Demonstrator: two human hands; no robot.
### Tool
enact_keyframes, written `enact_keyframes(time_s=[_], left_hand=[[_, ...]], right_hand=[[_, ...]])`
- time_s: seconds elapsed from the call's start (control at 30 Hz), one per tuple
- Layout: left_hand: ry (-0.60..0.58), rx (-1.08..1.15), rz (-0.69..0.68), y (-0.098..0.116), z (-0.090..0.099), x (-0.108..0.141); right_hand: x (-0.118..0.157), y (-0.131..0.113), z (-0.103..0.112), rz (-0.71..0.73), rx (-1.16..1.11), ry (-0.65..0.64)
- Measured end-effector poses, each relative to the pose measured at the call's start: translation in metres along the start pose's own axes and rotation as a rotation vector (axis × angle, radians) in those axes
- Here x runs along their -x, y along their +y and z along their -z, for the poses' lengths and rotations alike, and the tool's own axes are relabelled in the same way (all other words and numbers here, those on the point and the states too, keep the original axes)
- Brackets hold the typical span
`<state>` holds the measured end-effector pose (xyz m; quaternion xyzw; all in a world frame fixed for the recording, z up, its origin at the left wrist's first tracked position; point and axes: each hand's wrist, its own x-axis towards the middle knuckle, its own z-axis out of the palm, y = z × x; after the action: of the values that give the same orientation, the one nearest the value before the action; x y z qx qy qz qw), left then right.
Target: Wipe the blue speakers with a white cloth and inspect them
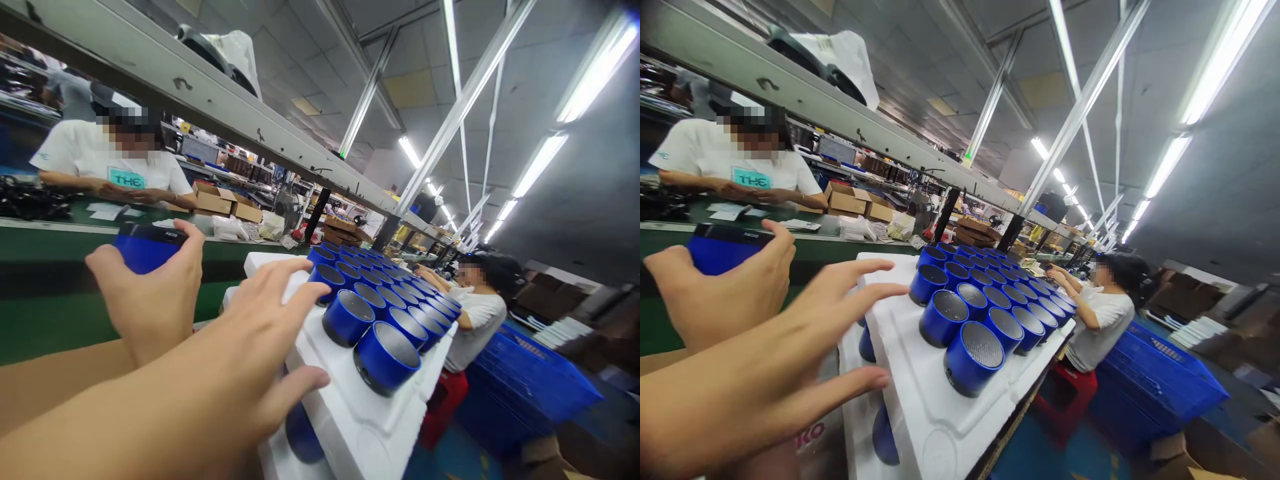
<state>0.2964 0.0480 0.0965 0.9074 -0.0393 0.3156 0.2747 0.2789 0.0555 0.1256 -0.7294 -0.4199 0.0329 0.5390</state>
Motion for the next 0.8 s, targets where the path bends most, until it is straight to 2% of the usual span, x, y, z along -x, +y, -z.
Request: enact_keyframes(time_s=[0.03,0.1,0.23,0.33,0.43,0.6,0.7,0.8], left_hand=[[-0.058,-0.014,-0.02,0.012,-0.004,-0.013],[-0.103,-0.024,-0.048,0.031,-0.009,-0.038],[-0.221,-0.058,-0.02,0.047,-0.01,-0.066],[-0.33,-0.093,0.066,0.05,-0.008,-0.074],[-0.378,-0.085,0.12,0.053,-0.01,-0.078],[-0.323,-0.012,0.14,0.058,-0.019,-0.078],[-0.206,0.02,0.092,0.058,-0.019,-0.068],[-0.054,0.031,-0.012,0.055,-0.011,-0.046]], right_hand=[[0.0,0.001,0.0,-0.051,-0.122,-0.023],[-0.001,0.006,-0.001,-0.112,-0.31,-0.021],[-0.005,0.014,-0.004,-0.061,-0.316,0.014],[-0.009,0.016,-0.003,-0.089,-0.312,0.005],[-0.011,0.016,-0.001,-0.084,-0.303,0.012],[-0.007,0.015,-0.002,-0.053,-0.284,0.012],[-0.005,0.017,-0.003,0.021,-0.142,0.042],[-0.005,0.02,-0.003,0.14,0.098,0.099]])
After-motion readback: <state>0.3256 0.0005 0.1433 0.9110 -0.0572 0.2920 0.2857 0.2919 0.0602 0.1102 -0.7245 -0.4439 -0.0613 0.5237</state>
